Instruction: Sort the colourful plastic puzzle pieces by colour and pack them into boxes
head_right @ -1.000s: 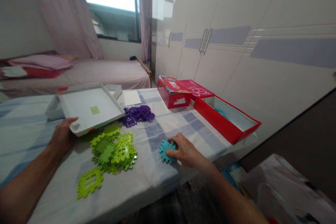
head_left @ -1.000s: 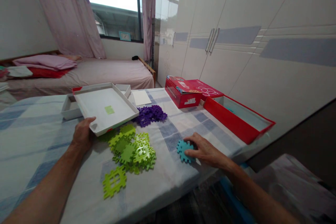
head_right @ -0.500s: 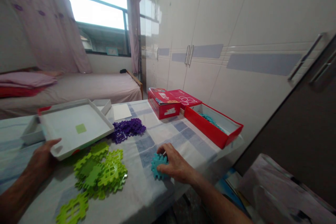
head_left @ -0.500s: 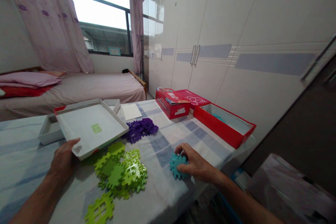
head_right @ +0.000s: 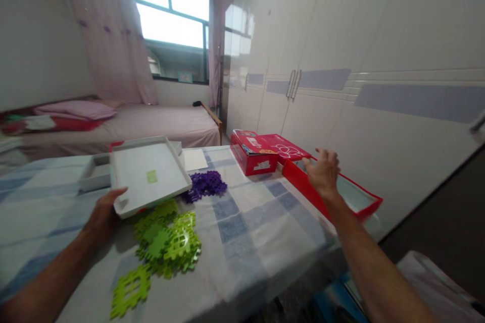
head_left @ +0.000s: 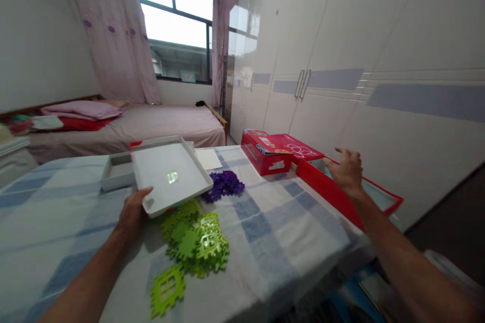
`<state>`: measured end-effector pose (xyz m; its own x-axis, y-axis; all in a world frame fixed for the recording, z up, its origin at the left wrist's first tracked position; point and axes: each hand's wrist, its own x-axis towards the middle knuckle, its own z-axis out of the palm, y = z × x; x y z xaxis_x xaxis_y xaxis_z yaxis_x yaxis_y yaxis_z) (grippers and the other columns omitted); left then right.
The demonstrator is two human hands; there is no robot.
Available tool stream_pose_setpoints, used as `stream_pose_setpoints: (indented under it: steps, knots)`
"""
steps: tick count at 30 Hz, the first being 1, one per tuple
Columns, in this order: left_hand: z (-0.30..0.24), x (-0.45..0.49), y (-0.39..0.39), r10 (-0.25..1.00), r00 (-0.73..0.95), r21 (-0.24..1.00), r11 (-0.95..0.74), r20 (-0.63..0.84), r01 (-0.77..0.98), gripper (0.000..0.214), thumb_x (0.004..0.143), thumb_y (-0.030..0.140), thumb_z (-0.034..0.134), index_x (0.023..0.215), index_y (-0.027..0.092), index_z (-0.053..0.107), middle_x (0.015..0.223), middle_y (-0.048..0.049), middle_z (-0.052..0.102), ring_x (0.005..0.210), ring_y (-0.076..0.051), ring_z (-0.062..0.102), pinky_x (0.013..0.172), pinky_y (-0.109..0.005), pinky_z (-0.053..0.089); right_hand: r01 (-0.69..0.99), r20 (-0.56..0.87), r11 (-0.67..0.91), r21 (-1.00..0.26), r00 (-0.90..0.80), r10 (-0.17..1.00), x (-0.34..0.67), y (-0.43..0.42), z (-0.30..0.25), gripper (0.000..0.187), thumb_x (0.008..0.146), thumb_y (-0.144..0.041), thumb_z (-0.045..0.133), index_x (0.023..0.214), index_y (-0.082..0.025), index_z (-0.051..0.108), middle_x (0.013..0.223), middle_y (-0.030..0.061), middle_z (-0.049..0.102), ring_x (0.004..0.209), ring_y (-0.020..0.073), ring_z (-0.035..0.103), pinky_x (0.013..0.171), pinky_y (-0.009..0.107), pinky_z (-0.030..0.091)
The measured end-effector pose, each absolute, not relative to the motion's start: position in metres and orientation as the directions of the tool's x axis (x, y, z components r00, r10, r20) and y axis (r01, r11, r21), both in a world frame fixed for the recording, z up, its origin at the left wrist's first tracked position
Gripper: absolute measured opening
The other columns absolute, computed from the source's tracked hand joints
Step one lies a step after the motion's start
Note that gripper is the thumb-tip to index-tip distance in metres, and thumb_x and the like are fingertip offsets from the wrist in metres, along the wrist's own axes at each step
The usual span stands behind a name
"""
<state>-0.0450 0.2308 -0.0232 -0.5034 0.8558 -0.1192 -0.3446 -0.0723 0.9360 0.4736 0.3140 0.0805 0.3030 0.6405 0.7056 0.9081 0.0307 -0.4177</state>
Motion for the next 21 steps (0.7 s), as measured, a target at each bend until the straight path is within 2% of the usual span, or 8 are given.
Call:
stream_pose_setpoints:
  steps: [2,4,8,11,14,16,19,21]
  knots:
    - [-0.018,-0.038,0.227,0.888,-0.452,0.935,-0.083,-0.087,-0.345,0.04,0.055,0.035,0.074,0.086,0.011,0.067,0.075,-0.0052,0.071,0.063,-0.019,0.065,0.049,-0.025,0.051,0.896,0.758,0.356,-0.265,-0.035,0.652,0.422,0.301,0.066,0.042,0.081,-0.029,0.057,0.119,-0.013,0.053,0.122,0.0175,0.051,0.121,0.0308,0.043,0.103,0.049,0.034]
    - [-0.014,-0.034,0.225,0.904,-0.423,0.937,-0.091,-0.065,-0.338,0.04,0.056,0.037,0.073,0.086,0.011,0.067,0.077,-0.0072,0.072,0.067,-0.023,0.067,0.049,-0.027,0.052,0.773,0.706,0.619,-0.138,-0.361,0.609,0.363,0.281,0.052,0.038,0.086,-0.026,0.052,0.124,-0.017,0.05,0.128,0.0148,0.05,0.122,0.027,0.044,0.103,0.045,0.035]
    - [-0.009,-0.032,0.222,0.909,-0.411,0.939,-0.086,-0.063,-0.334,0.041,0.057,0.037,0.073,0.09,0.012,0.068,0.08,-0.0091,0.074,0.073,-0.028,0.069,0.049,-0.031,0.054,0.485,0.562,0.864,0.135,-0.756,0.337,0.258,0.251,0.035,0.043,0.09,-0.018,0.048,0.133,-0.021,0.042,0.135,0.0102,0.049,0.128,0.0246,0.038,0.104,0.044,0.031]
    - [-0.006,-0.032,0.221,0.918,-0.386,0.93,-0.057,-0.094,-0.362,0.044,0.059,0.038,0.072,0.095,0.013,0.069,0.08,-0.0096,0.074,0.078,-0.031,0.069,0.051,-0.033,0.056,0.444,0.532,0.851,0.278,-0.809,0.249,0.21,0.252,0.03,0.036,0.096,-0.017,0.035,0.131,-0.019,0.042,0.126,0.0093,0.056,0.124,0.0235,0.04,0.102,0.044,0.03]
    - [-0.004,-0.032,0.221,0.924,-0.361,0.921,-0.029,-0.123,-0.388,0.049,0.059,0.04,0.073,0.101,0.015,0.068,0.079,-0.0082,0.075,0.084,-0.033,0.069,0.059,-0.036,0.058,0.491,0.522,0.809,0.323,-0.806,0.281,0.188,0.265,0.028,0.028,0.097,-0.019,0.032,0.119,-0.018,0.049,0.105,0.0075,0.064,0.107,0.0233,0.051,0.096,0.044,0.034]
    - [-0.005,-0.035,0.222,0.925,-0.367,0.914,-0.064,-0.096,-0.402,0.057,0.059,0.049,0.074,0.105,0.017,0.067,0.081,-0.0067,0.075,0.088,-0.032,0.069,0.064,-0.035,0.059,0.509,0.532,0.802,0.314,-0.794,0.295,0.184,0.271,0.029,0.023,0.097,-0.02,0.033,0.109,-0.02,0.052,0.097,0.0054,0.064,0.098,0.0216,0.054,0.095,0.043,0.035]
    - [-0.009,-0.045,0.223,0.947,-0.322,0.898,-0.137,-0.005,-0.417,0.077,0.052,0.076,0.066,0.106,0.021,0.067,0.086,-0.0063,0.075,0.083,-0.026,0.068,0.065,-0.03,0.058,0.558,0.632,0.808,0.19,-0.699,0.335,0.199,0.274,0.039,0.019,0.096,-0.021,0.037,0.106,-0.022,0.053,0.097,0.0033,0.065,0.096,0.0189,0.056,0.099,0.041,0.033]
    - [-0.01,-0.053,0.224,0.961,-0.275,0.901,-0.125,0.006,-0.415,0.083,0.052,0.084,0.057,0.106,0.021,0.068,0.088,-0.0072,0.075,0.077,-0.022,0.068,0.065,-0.026,0.057,0.655,0.747,0.756,-0.011,-0.497,0.442,0.227,0.269,0.052,0.019,0.093,-0.024,0.04,0.107,-0.023,0.052,0.099,0.0046,0.064,0.098,0.019,0.056,0.097,0.039,0.036]
